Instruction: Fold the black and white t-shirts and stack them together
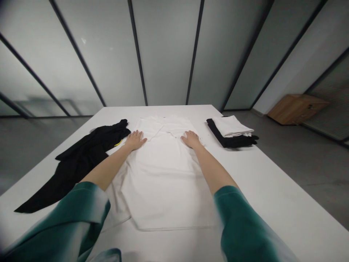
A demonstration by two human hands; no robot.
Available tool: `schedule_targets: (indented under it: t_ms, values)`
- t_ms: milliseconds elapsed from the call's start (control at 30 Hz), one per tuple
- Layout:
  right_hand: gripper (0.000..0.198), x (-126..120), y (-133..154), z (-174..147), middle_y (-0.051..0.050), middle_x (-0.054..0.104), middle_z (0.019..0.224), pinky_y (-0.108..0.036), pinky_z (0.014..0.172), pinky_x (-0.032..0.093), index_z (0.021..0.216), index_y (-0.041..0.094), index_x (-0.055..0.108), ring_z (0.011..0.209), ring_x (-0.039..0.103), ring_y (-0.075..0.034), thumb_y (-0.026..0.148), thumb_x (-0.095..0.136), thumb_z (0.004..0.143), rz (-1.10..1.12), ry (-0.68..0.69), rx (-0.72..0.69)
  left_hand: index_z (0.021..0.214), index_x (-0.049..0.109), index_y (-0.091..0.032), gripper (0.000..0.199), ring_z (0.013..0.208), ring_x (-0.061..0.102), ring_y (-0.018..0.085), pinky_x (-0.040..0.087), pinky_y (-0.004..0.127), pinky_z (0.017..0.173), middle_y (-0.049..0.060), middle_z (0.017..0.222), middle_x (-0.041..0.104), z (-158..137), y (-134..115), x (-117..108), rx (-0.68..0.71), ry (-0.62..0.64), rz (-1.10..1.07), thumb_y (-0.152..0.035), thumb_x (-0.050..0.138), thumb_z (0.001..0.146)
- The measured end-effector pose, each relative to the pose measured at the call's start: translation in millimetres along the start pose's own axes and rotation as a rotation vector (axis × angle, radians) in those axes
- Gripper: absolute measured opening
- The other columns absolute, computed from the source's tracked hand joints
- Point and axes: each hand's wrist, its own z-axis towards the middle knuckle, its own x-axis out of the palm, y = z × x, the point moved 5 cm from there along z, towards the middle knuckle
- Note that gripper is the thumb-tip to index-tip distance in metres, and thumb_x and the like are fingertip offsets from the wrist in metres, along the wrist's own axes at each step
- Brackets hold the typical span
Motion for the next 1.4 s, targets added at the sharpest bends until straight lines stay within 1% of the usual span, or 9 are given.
schedule_targets:
  t_ms: [67,133,267,400,533,733,900,1133,1400]
  values:
    - [0.058,-3.1,-1.1,-9.7,-0.018,0.039,0.157,-0.042,0.115,0.029,0.148,0.013,0.045,0.143,0.038,-0.029,0.045,0.033,0.101,-0.015,-0.023,-0.019,0.153,0.036,-0.01,0.07,0.148,0.03,0.032,0.024,0.045,0.119,0.019,0.16,0.032,-12.5,-6.3,-6.9,0.025,-0.075,0.015,-0.054,0.031,0.098]
    - [0.059,-4.6,-0.6,-26.7,-0.017,0.038,0.158,-0.046,0.116,0.027,0.149,0.016,0.044,0.144,0.035,-0.031,0.048,0.032,0.101,-0.035,-0.029,-0.029,0.152,0.037,-0.012,0.069,0.147,0.031,0.032,0.026,0.047,0.118,0.018,0.159,0.035,-29.7,-13.1,-8.4,0.037,-0.066,0.006,-0.054,0.03,0.098]
    - [0.07,0.8,3.0,-67.7,-0.015,0.028,0.163,-0.056,0.118,0.02,0.156,0.021,0.034,0.149,0.023,-0.037,0.061,0.028,0.099,-0.041,0.05,0.021,0.159,0.024,-0.02,0.077,0.151,0.018,0.04,0.024,0.063,0.114,0.016,0.165,0.019,-62.9,-20.8,3.7,-0.012,0.115,-0.035,-0.065,0.024,0.096]
    - [0.077,7.5,8.0,-88.6,-0.016,0.02,0.165,-0.061,0.117,0.016,0.159,0.022,0.025,0.15,0.019,-0.04,0.067,0.023,0.097,-0.04,0.126,0.052,0.16,0.019,-0.022,0.08,0.152,0.012,0.04,0.017,0.069,0.114,0.016,0.167,0.012,-76.3,-23.3,12.6,-0.033,0.153,-0.053,-0.068,0.02,0.095]
    - [0.08,7.1,8.4,-79.4,-0.017,0.018,0.166,-0.062,0.117,0.015,0.16,0.021,0.024,0.15,0.019,-0.04,0.069,0.022,0.096,-0.047,0.128,0.054,0.161,0.016,-0.023,0.081,0.153,0.008,0.039,0.013,0.069,0.115,0.014,0.167,0.008,-68.8,-23.3,12.8,-0.023,0.149,-0.058,-0.069,0.018,0.094]
    - [0.08,5.9,3.2,-46.9,-0.016,0.018,0.166,-0.061,0.117,0.016,0.16,0.022,0.023,0.15,0.02,-0.04,0.069,0.022,0.095,-0.045,0.117,0.063,0.161,0.016,-0.024,0.08,0.153,0.007,0.04,0.014,0.069,0.115,0.014,0.168,0.007,-38.4,-21.0,10.2,-0.014,0.125,-0.06,-0.069,0.018,0.094]
    - [0.078,5.0,2.5,-34.1,-0.016,0.019,0.166,-0.061,0.117,0.016,0.159,0.023,0.025,0.149,0.021,-0.04,0.067,0.023,0.095,-0.037,0.093,0.05,0.16,0.019,-0.023,0.08,0.153,0.008,0.039,0.014,0.068,0.115,0.016,0.167,0.01,-24.6,-19.3,10.9,-0.011,0.106,-0.061,-0.069,0.019,0.095]
    - [0.077,8.3,-0.6,-35.8,-0.017,0.021,0.165,-0.06,0.117,0.017,0.158,0.021,0.028,0.149,0.022,-0.039,0.066,0.026,0.096,-0.032,0.08,0.038,0.16,0.02,-0.022,0.079,0.153,0.011,0.037,0.015,0.066,0.116,0.016,0.166,0.014,-30.4,-18.5,13.4,-0.003,0.076,-0.065,-0.067,0.019,0.095]
    - [0.077,5.9,0.8,-52.1,-0.018,0.021,0.165,-0.058,0.117,0.018,0.158,0.019,0.027,0.149,0.023,-0.039,0.065,0.029,0.096,-0.039,0.062,0.02,0.16,0.021,-0.021,0.077,0.152,0.015,0.036,0.017,0.065,0.116,0.015,0.166,0.015,-51.2,-19.1,8.5,-0.009,0.092,-0.048,-0.065,0.021,0.096]
